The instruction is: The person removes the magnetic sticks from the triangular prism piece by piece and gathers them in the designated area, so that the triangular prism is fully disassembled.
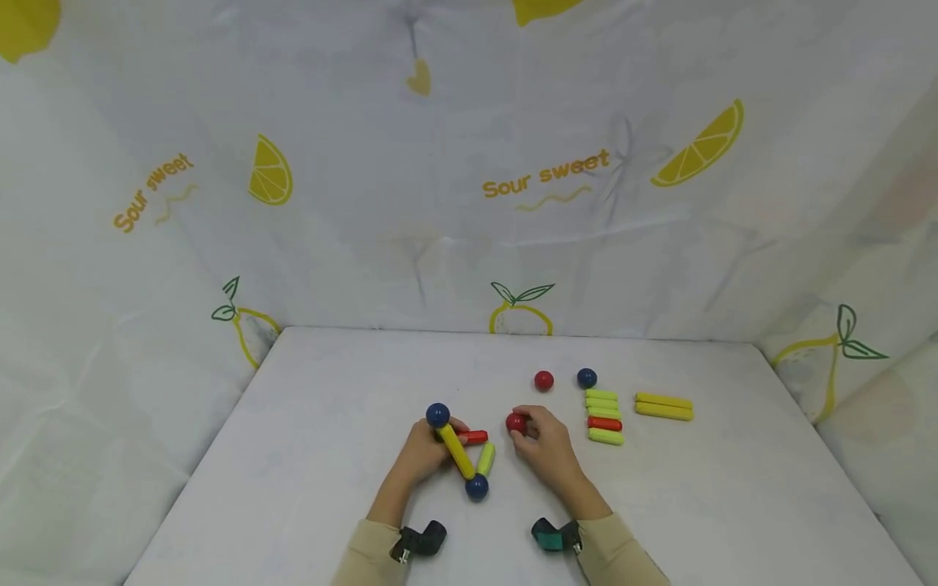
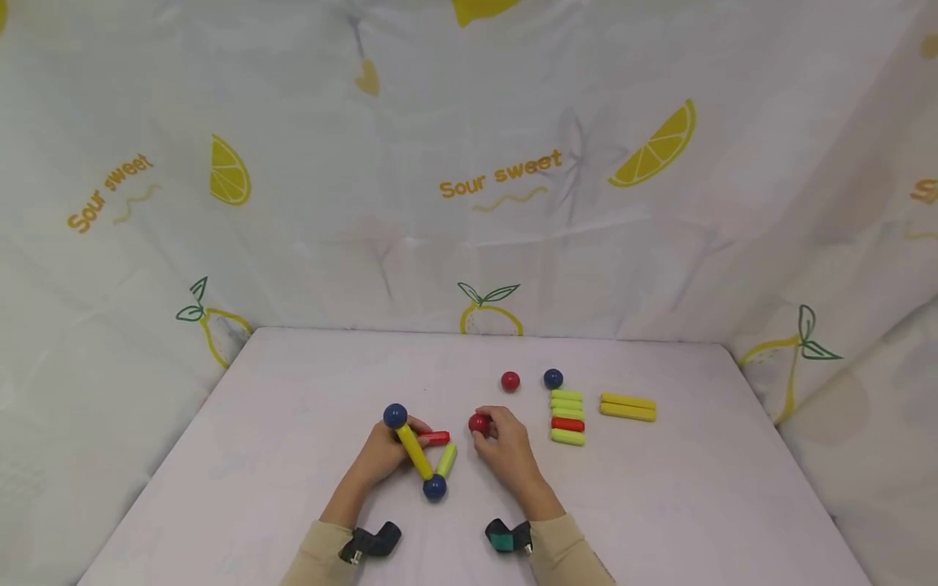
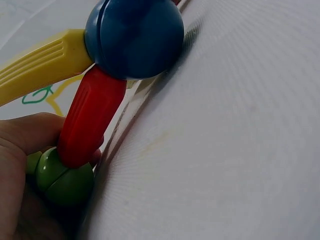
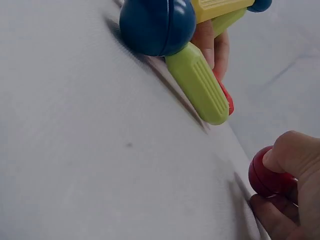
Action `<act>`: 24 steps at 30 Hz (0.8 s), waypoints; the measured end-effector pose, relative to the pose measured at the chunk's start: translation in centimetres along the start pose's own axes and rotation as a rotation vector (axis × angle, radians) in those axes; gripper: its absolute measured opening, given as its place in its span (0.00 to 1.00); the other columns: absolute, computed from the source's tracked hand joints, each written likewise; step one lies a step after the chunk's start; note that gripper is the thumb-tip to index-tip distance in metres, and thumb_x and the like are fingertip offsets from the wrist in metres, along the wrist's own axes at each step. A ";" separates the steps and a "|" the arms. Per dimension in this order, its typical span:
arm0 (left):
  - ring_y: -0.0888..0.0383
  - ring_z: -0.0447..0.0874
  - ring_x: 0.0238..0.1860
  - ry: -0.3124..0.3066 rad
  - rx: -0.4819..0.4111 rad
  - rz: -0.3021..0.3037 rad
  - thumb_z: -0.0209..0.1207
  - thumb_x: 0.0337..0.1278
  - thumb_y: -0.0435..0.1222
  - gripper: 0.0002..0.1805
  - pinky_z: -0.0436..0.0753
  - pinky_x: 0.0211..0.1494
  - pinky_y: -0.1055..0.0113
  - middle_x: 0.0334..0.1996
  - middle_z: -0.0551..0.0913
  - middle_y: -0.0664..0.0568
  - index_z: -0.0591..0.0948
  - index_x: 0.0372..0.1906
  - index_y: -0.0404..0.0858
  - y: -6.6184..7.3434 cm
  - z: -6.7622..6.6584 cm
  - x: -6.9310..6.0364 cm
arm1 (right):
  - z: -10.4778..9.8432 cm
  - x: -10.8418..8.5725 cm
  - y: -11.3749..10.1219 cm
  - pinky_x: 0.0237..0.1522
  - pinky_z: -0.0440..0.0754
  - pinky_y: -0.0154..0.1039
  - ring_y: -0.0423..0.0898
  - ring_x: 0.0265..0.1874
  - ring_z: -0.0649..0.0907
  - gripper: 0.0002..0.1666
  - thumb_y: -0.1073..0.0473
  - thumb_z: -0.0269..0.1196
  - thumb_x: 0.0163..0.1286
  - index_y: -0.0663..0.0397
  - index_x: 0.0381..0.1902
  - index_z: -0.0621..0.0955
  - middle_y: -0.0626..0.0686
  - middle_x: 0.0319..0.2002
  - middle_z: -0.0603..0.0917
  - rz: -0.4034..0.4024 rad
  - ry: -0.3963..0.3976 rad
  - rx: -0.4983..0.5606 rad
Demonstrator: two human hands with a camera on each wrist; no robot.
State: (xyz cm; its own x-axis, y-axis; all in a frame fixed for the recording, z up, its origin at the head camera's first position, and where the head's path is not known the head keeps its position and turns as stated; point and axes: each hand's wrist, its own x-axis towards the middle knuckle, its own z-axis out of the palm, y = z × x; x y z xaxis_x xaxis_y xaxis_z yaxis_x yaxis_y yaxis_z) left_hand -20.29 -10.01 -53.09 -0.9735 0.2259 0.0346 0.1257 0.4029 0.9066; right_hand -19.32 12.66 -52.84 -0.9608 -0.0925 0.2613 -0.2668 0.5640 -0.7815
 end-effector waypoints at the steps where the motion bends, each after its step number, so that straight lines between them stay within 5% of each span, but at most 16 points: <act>1: 0.57 0.77 0.37 0.003 0.008 0.007 0.65 0.53 0.40 0.08 0.76 0.44 0.62 0.38 0.85 0.54 0.84 0.39 0.45 0.0 -0.1 0.0 | 0.0 0.1 0.0 0.47 0.83 0.41 0.48 0.45 0.82 0.21 0.65 0.67 0.58 0.56 0.50 0.78 0.53 0.47 0.81 0.012 0.018 0.004; 14: 0.58 0.79 0.41 0.012 0.021 0.004 0.64 0.55 0.43 0.08 0.77 0.50 0.60 0.40 0.85 0.56 0.84 0.40 0.48 -0.3 0.0 0.0 | -1.1 1.4 1.3 0.52 0.80 0.48 0.54 0.51 0.78 0.21 0.66 0.63 0.62 0.64 0.54 0.76 0.61 0.50 0.79 0.216 0.313 0.022; 24: 0.58 0.79 0.42 0.009 0.026 0.029 0.63 0.57 0.44 0.10 0.77 0.51 0.59 0.42 0.84 0.55 0.83 0.42 0.47 -0.2 0.1 -0.1 | -1.9 2.7 1.7 0.59 0.74 0.54 0.59 0.56 0.74 0.24 0.65 0.59 0.66 0.66 0.59 0.72 0.64 0.56 0.75 0.302 0.303 -0.107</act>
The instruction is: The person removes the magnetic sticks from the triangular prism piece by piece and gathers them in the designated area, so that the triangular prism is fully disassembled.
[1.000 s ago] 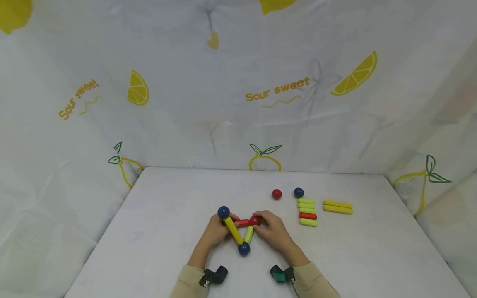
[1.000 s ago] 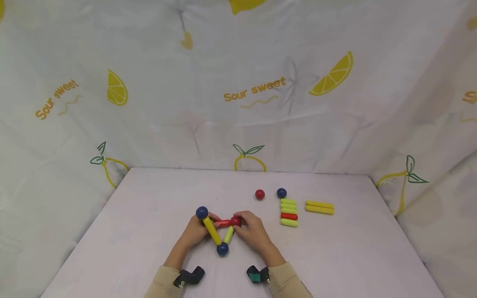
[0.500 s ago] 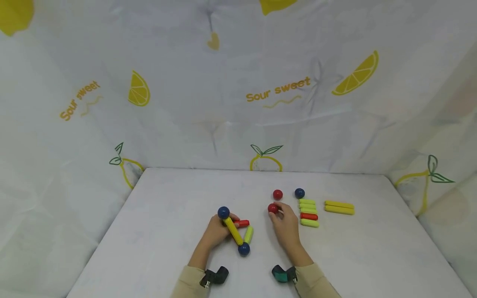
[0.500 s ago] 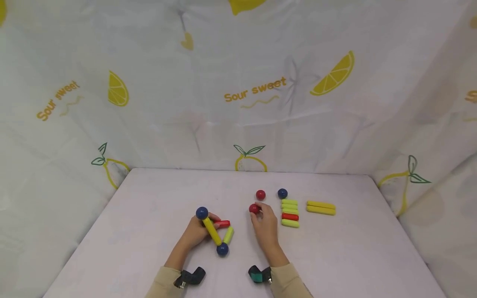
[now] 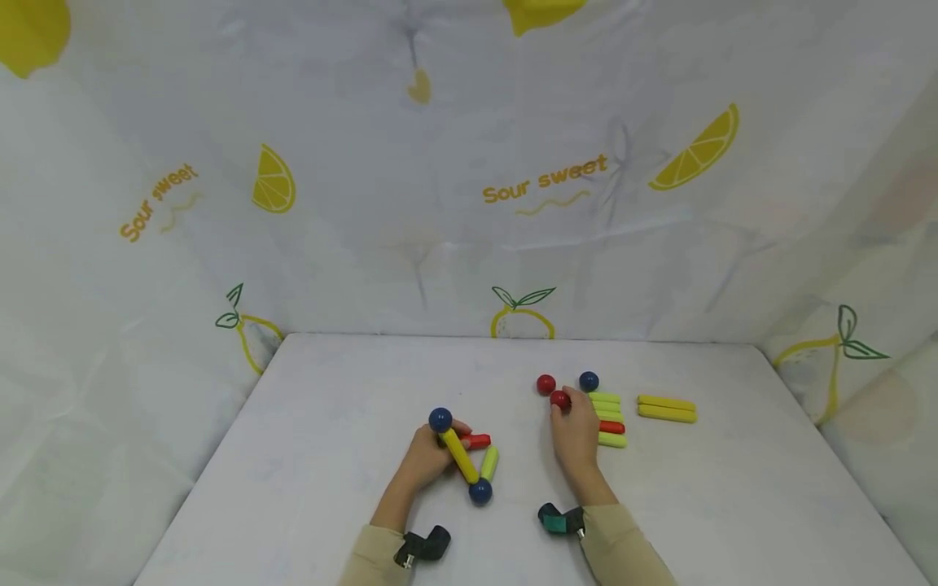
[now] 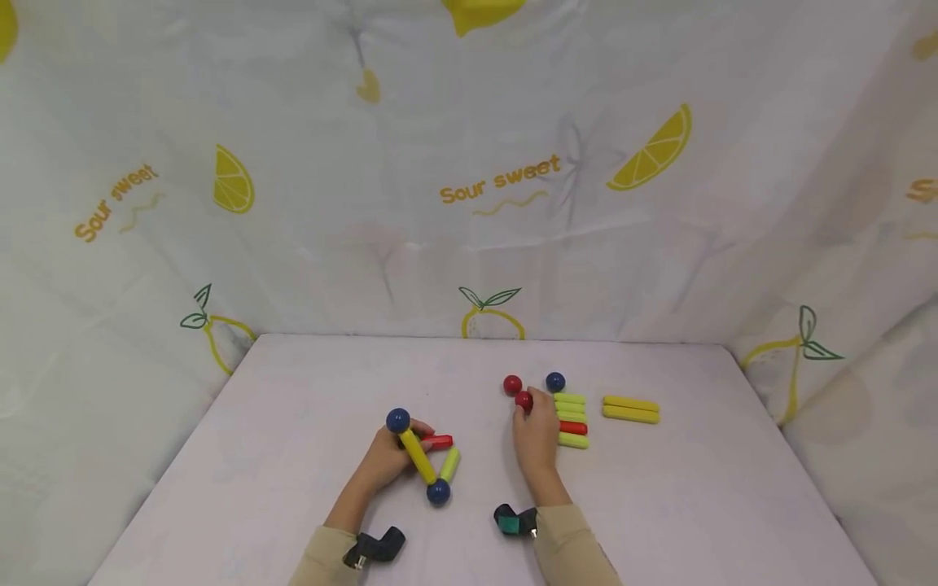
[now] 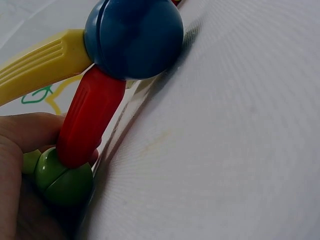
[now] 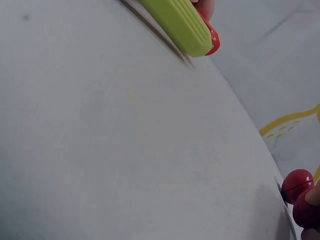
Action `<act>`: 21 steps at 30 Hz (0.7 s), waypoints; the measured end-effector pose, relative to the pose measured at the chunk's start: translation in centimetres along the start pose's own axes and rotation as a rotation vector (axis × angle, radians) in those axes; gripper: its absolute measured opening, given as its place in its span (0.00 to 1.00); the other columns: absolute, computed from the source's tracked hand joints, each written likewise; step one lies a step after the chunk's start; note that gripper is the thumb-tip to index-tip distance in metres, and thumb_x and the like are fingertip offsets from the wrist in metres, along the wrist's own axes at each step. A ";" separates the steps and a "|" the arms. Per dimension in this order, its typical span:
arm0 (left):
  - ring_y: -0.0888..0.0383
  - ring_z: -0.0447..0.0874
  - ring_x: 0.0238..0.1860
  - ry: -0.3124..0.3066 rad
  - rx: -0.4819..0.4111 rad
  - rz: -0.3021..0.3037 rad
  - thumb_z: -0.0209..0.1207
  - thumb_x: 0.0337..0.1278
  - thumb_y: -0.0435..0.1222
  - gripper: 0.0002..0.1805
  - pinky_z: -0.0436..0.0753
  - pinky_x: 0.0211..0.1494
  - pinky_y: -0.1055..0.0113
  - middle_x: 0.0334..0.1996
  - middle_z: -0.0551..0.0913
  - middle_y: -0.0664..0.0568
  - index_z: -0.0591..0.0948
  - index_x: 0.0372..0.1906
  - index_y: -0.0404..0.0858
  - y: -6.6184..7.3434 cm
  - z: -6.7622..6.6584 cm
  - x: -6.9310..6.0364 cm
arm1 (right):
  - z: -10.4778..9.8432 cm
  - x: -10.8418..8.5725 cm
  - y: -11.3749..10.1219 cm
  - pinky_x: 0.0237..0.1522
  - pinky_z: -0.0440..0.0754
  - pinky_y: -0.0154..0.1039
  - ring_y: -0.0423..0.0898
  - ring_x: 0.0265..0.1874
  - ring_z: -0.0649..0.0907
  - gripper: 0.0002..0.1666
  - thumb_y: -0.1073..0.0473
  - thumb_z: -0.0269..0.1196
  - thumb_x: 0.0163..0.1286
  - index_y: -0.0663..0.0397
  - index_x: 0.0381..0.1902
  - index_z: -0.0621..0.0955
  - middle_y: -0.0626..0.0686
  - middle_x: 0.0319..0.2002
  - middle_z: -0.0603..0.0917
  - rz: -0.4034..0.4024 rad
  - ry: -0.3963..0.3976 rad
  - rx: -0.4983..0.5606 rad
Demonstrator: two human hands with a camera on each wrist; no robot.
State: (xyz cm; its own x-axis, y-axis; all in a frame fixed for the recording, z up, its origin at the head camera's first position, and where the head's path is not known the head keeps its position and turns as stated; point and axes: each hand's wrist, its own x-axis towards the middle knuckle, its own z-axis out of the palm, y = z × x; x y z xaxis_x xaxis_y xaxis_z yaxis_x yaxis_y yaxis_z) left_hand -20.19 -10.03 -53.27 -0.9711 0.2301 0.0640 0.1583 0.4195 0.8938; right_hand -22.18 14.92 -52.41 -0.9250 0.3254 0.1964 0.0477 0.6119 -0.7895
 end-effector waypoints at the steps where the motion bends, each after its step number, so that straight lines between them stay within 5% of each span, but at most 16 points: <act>1: 0.57 0.79 0.43 -0.003 -0.009 -0.002 0.62 0.57 0.43 0.10 0.77 0.52 0.58 0.42 0.84 0.55 0.83 0.43 0.46 -0.1 0.0 0.0 | 0.0 0.1 -0.1 0.59 0.74 0.54 0.60 0.57 0.74 0.24 0.65 0.59 0.66 0.66 0.59 0.72 0.65 0.56 0.75 -0.002 -0.006 -0.011; 6: 0.55 0.79 0.47 -0.020 -0.060 -0.015 0.62 0.57 0.43 0.10 0.76 0.56 0.54 0.43 0.84 0.55 0.83 0.43 0.46 -0.3 0.0 0.1 | 0.1 0.5 -0.2 0.62 0.71 0.56 0.62 0.60 0.72 0.26 0.66 0.58 0.66 0.69 0.61 0.69 0.67 0.59 0.72 -0.001 -0.038 -0.059; 16: 0.56 0.80 0.46 -0.011 -0.013 0.033 0.61 0.58 0.44 0.11 0.77 0.55 0.57 0.43 0.85 0.54 0.83 0.44 0.45 -0.4 0.0 0.1 | 0.1 0.4 0.1 0.65 0.65 0.56 0.61 0.67 0.65 0.32 0.65 0.57 0.66 0.67 0.67 0.63 0.66 0.66 0.67 -0.017 -0.041 -0.091; 21: 0.58 0.79 0.44 -0.027 -0.010 0.055 0.60 0.59 0.39 0.08 0.77 0.55 0.58 0.42 0.84 0.54 0.82 0.43 0.46 -0.4 0.0 0.0 | -0.1 -0.3 -0.6 0.65 0.67 0.56 0.58 0.67 0.66 0.32 0.65 0.59 0.66 0.64 0.67 0.65 0.63 0.66 0.68 -0.127 0.024 -0.039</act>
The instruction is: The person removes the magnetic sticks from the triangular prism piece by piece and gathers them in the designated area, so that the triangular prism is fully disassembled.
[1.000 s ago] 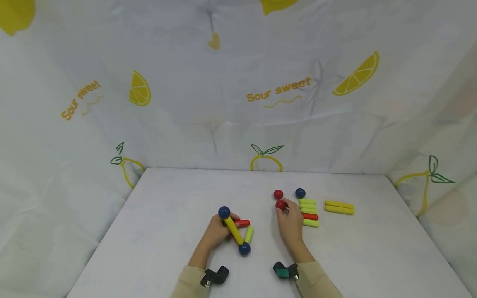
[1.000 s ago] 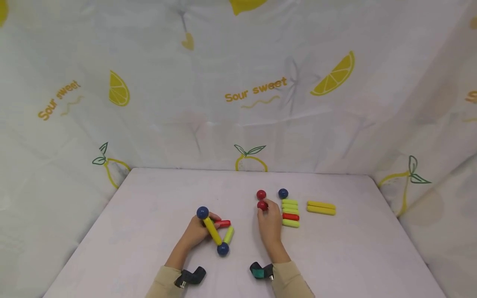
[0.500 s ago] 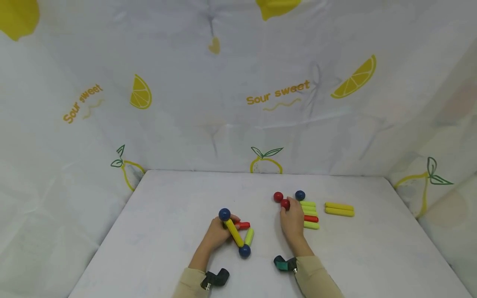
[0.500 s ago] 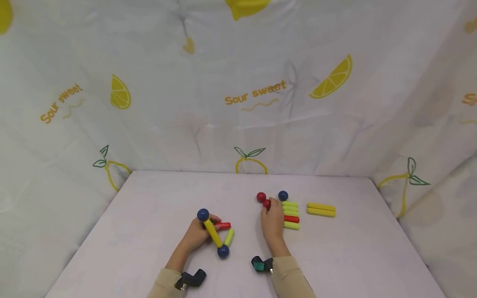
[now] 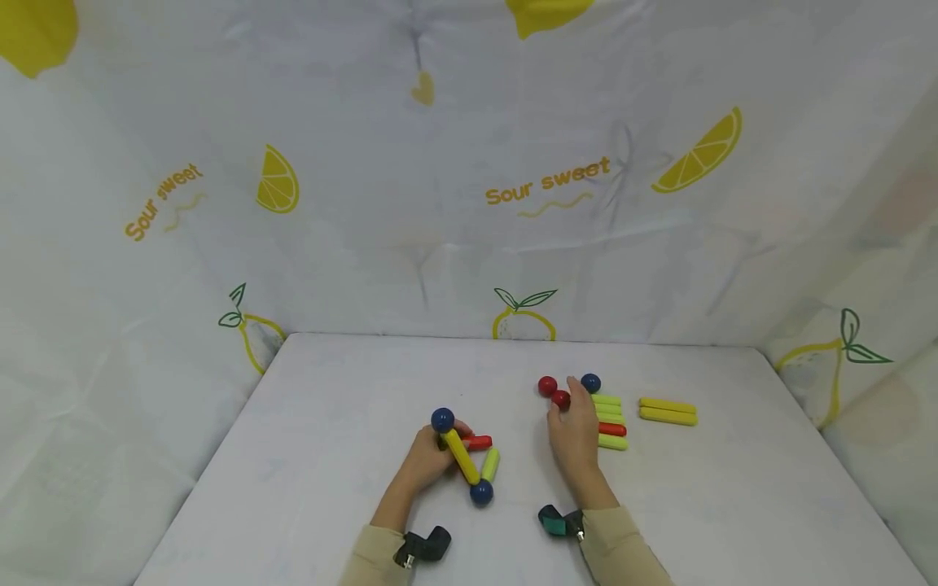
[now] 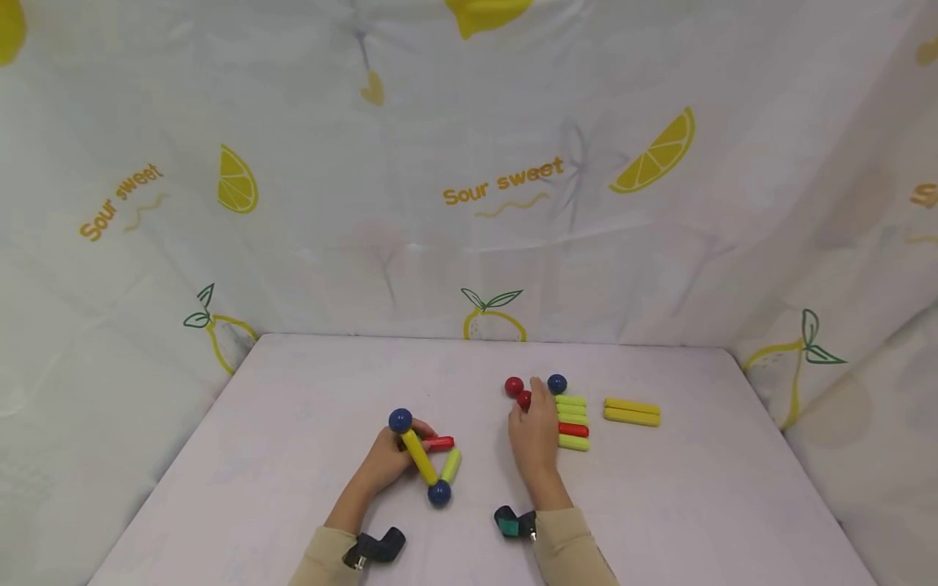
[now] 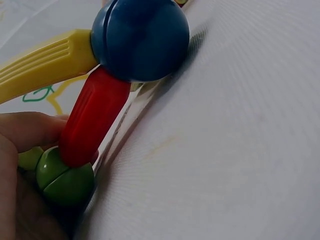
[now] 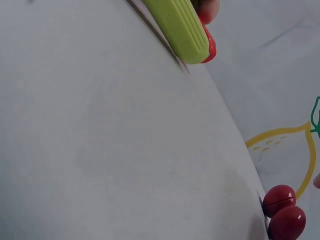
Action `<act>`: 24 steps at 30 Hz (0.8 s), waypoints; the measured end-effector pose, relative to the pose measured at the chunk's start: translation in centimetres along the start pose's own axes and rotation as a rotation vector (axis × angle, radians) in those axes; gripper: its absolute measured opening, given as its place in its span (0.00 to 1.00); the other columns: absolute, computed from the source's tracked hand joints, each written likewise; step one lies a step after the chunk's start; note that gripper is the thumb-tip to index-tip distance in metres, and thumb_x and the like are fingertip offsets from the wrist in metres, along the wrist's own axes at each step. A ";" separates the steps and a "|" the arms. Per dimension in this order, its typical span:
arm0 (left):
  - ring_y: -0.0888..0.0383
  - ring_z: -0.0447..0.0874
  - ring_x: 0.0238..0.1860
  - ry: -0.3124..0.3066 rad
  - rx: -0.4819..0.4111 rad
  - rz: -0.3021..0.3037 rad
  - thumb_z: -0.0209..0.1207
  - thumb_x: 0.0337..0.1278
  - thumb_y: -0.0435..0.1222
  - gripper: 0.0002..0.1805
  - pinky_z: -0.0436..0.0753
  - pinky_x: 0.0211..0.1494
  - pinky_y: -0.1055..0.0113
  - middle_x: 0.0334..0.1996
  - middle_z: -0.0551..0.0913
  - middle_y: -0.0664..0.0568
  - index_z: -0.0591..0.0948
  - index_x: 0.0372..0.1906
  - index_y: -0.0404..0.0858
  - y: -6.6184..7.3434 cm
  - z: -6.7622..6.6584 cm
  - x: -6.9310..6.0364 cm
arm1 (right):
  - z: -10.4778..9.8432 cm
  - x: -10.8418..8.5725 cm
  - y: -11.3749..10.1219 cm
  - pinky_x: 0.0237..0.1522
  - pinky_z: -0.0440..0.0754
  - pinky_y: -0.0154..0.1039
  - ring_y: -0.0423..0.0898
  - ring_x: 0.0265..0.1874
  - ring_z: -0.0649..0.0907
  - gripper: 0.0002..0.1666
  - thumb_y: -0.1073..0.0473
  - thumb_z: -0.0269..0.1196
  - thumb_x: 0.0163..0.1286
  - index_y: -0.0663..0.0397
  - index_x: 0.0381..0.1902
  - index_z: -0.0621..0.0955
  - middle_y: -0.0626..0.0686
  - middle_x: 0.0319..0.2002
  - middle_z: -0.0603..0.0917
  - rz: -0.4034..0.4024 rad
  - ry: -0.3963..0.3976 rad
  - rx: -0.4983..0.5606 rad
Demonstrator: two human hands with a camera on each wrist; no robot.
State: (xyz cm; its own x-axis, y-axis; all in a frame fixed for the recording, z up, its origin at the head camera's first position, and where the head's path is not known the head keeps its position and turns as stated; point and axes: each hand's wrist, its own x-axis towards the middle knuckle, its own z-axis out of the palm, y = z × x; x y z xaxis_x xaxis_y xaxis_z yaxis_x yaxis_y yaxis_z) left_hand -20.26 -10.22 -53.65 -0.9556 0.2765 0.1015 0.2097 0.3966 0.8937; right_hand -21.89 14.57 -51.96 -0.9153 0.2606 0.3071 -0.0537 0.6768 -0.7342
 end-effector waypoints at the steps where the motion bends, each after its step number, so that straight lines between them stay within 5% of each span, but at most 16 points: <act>1: 0.58 0.78 0.44 -0.005 0.003 0.001 0.59 0.59 0.38 0.08 0.77 0.55 0.58 0.42 0.84 0.55 0.81 0.43 0.46 0.0 0.0 0.0 | 0.0 -0.1 -0.2 0.64 0.68 0.55 0.57 0.66 0.67 0.32 0.65 0.60 0.65 0.64 0.66 0.66 0.62 0.65 0.69 -0.045 0.021 0.009; 6: 0.58 0.78 0.45 -0.013 0.011 -0.011 0.56 0.55 0.32 0.13 0.76 0.57 0.56 0.43 0.83 0.56 0.81 0.45 0.46 -0.1 0.0 -0.1 | 0.1 -0.9 -1.4 0.58 0.75 0.51 0.54 0.60 0.75 0.29 0.66 0.63 0.62 0.63 0.62 0.72 0.59 0.60 0.76 -0.270 0.059 0.068; 12: 0.59 0.78 0.45 -0.015 0.002 0.019 0.56 0.54 0.31 0.13 0.77 0.56 0.60 0.43 0.84 0.55 0.82 0.44 0.46 -0.5 0.0 0.1 | 0.3 -1.6 -3.5 0.49 0.80 0.46 0.54 0.54 0.80 0.27 0.69 0.65 0.59 0.62 0.58 0.75 0.59 0.55 0.80 -0.409 -0.052 0.199; 18: 0.57 0.80 0.46 -0.050 -0.094 0.133 0.51 0.50 0.31 0.18 0.77 0.57 0.64 0.45 0.84 0.49 0.80 0.48 0.39 -0.9 -0.4 0.2 | 0.5 -2.1 -5.4 0.49 0.81 0.42 0.52 0.53 0.81 0.20 0.67 0.62 0.64 0.63 0.55 0.77 0.60 0.53 0.81 -0.377 -0.323 0.407; 24: 0.60 0.78 0.44 -0.072 -0.121 0.294 0.49 0.44 0.34 0.24 0.77 0.53 0.67 0.43 0.84 0.43 0.77 0.51 0.32 -1.4 -0.9 0.3 | 0.8 -1.9 -7.4 0.49 0.81 0.36 0.49 0.52 0.82 0.21 0.56 0.59 0.69 0.57 0.57 0.77 0.57 0.53 0.82 -0.299 -0.553 0.460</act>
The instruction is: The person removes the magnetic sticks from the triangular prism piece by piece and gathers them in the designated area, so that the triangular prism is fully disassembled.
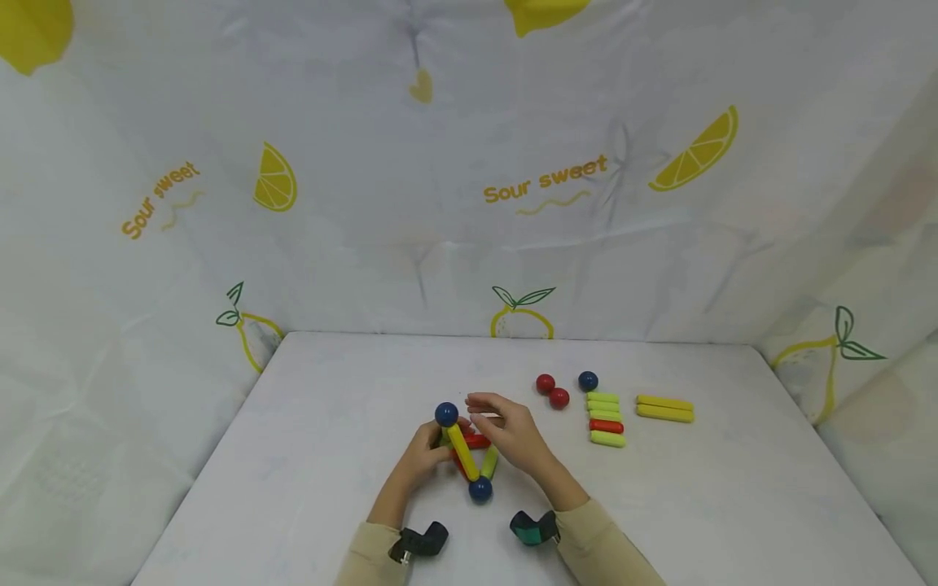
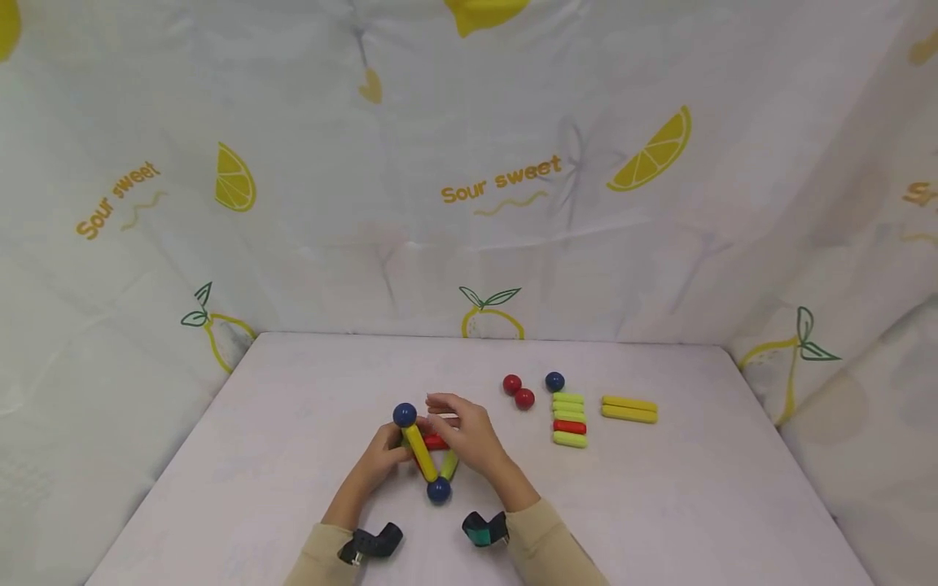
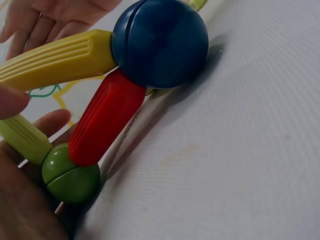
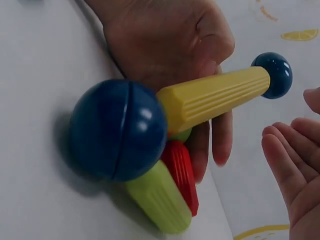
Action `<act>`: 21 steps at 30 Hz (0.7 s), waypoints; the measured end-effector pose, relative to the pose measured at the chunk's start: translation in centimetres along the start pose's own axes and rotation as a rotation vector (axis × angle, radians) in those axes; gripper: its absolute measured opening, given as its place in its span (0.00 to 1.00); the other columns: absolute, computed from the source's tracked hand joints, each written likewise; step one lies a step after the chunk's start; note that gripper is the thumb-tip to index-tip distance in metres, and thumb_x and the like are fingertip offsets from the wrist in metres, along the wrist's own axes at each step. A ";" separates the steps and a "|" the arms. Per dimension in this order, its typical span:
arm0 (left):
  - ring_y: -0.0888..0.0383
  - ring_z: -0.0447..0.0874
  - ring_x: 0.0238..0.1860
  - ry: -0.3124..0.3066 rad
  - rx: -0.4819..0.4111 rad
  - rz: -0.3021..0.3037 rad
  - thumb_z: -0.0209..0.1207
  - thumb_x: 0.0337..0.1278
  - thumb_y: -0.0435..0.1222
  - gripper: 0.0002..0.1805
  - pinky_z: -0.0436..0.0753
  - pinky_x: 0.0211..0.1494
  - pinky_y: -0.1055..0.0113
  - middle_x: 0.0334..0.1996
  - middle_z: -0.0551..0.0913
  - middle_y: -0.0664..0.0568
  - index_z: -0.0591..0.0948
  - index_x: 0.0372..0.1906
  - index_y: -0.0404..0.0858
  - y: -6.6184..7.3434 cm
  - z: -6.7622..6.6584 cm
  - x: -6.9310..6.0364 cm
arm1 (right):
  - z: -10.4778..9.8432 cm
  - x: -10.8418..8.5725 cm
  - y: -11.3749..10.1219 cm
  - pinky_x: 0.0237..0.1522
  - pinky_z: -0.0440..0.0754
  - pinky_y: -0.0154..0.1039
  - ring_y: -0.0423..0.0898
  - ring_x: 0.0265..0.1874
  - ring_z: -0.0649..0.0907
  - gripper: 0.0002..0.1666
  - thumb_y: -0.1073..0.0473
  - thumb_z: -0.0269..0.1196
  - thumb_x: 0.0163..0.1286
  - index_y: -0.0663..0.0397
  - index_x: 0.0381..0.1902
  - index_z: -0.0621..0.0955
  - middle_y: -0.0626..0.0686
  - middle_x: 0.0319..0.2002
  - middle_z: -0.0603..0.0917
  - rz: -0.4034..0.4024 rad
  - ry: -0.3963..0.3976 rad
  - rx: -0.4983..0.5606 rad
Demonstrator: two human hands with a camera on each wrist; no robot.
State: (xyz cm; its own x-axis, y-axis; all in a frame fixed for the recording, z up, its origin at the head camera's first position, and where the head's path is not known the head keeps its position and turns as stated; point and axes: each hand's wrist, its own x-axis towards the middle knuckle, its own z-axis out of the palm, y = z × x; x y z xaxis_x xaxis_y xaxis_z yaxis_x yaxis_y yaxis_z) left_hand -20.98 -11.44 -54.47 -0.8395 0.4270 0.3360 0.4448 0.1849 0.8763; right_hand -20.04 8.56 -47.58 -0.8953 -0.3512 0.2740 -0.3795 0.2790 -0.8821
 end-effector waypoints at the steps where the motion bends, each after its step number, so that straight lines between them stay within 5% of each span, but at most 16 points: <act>1: 0.61 0.78 0.43 -0.005 -0.006 0.008 0.50 0.44 0.35 0.25 0.77 0.53 0.67 0.43 0.83 0.43 0.76 0.52 0.31 0.0 -0.1 0.0 | 0.1 0.2 -0.3 0.49 0.81 0.36 0.49 0.52 0.82 0.21 0.55 0.59 0.69 0.56 0.57 0.77 0.57 0.53 0.82 0.010 -0.023 0.004; 11: 0.66 0.74 0.46 -0.038 -0.129 -0.064 0.51 0.46 0.34 0.30 0.72 0.60 0.70 0.49 0.79 0.41 0.70 0.60 0.27 0.8 -0.2 0.0 | 0.9 2.0 -1.1 0.50 0.82 0.43 0.55 0.49 0.82 0.20 0.59 0.55 0.71 0.64 0.57 0.75 0.61 0.53 0.81 0.073 -0.194 -0.002; 21: 0.64 0.76 0.44 -0.043 -0.028 -0.164 0.59 0.58 0.39 0.30 0.77 0.53 0.70 0.49 0.80 0.46 0.67 0.62 0.28 4.8 0.0 -0.1 | 0.7 2.3 -2.5 0.54 0.80 0.43 0.50 0.50 0.81 0.22 0.55 0.63 0.65 0.58 0.55 0.78 0.55 0.49 0.82 0.128 -0.202 0.069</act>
State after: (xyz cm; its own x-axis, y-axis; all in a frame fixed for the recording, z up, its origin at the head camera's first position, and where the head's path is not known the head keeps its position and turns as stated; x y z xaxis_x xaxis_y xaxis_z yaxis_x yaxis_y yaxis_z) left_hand -18.73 -10.59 -50.29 -0.8857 0.4306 0.1733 0.2935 0.2304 0.9278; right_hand -20.98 6.39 -44.97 -0.8675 -0.4905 0.0825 -0.2430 0.2731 -0.9308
